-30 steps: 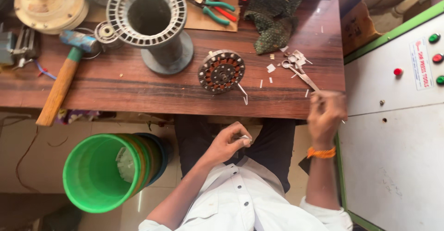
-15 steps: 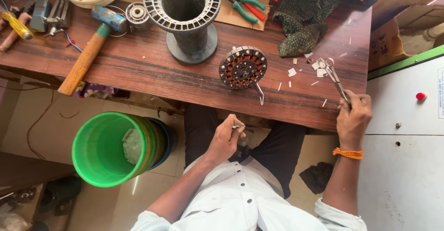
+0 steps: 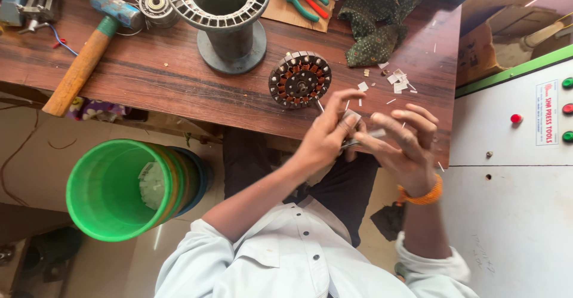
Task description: The person cuts small rectangular pieces of white insulating material using scissors and inserts them into the slots of a motor rotor. They use a screwdriver to push the pieces into place and repeat the process for multiple slots.
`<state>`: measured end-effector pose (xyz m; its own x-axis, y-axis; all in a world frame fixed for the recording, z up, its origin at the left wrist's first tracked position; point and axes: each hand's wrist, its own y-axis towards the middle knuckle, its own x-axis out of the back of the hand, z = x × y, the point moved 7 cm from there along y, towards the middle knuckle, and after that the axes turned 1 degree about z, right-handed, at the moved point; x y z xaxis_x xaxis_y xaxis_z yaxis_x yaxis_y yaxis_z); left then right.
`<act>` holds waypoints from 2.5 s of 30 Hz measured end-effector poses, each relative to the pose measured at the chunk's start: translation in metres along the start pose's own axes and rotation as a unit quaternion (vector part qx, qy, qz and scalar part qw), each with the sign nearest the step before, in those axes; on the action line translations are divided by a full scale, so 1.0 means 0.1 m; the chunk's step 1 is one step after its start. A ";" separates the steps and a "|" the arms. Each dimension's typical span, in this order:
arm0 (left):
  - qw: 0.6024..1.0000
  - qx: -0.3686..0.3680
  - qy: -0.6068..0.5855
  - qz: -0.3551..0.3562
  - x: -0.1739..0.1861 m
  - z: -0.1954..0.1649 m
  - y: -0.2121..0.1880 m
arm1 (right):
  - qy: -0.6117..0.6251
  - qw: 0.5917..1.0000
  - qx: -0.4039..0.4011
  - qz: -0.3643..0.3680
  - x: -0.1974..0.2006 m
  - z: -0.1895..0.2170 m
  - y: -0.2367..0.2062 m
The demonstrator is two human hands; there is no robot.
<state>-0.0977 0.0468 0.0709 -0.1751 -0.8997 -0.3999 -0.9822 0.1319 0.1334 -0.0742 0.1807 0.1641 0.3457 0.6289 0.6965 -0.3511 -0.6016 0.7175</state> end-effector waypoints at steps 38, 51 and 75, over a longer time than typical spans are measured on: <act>0.995 0.015 0.094 -0.020 0.57 0.12 -0.27 | 0.628 0.538 -0.496 0.263 -1.02 0.56 -1.52; 0.991 -0.029 0.131 -0.025 0.47 0.08 -0.31 | 0.586 0.588 -0.466 0.306 -1.10 0.58 -1.41; 0.988 0.047 0.140 -0.050 0.56 0.29 -0.25 | 0.565 0.545 -0.557 0.271 -1.10 0.62 -1.75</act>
<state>-0.0852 0.0052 0.0188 -0.0643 -0.9882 -0.1390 -0.9979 0.0627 0.0158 0.0031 0.1865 -0.0374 -0.6078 0.7875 -0.1023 -0.6623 -0.5738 -0.4817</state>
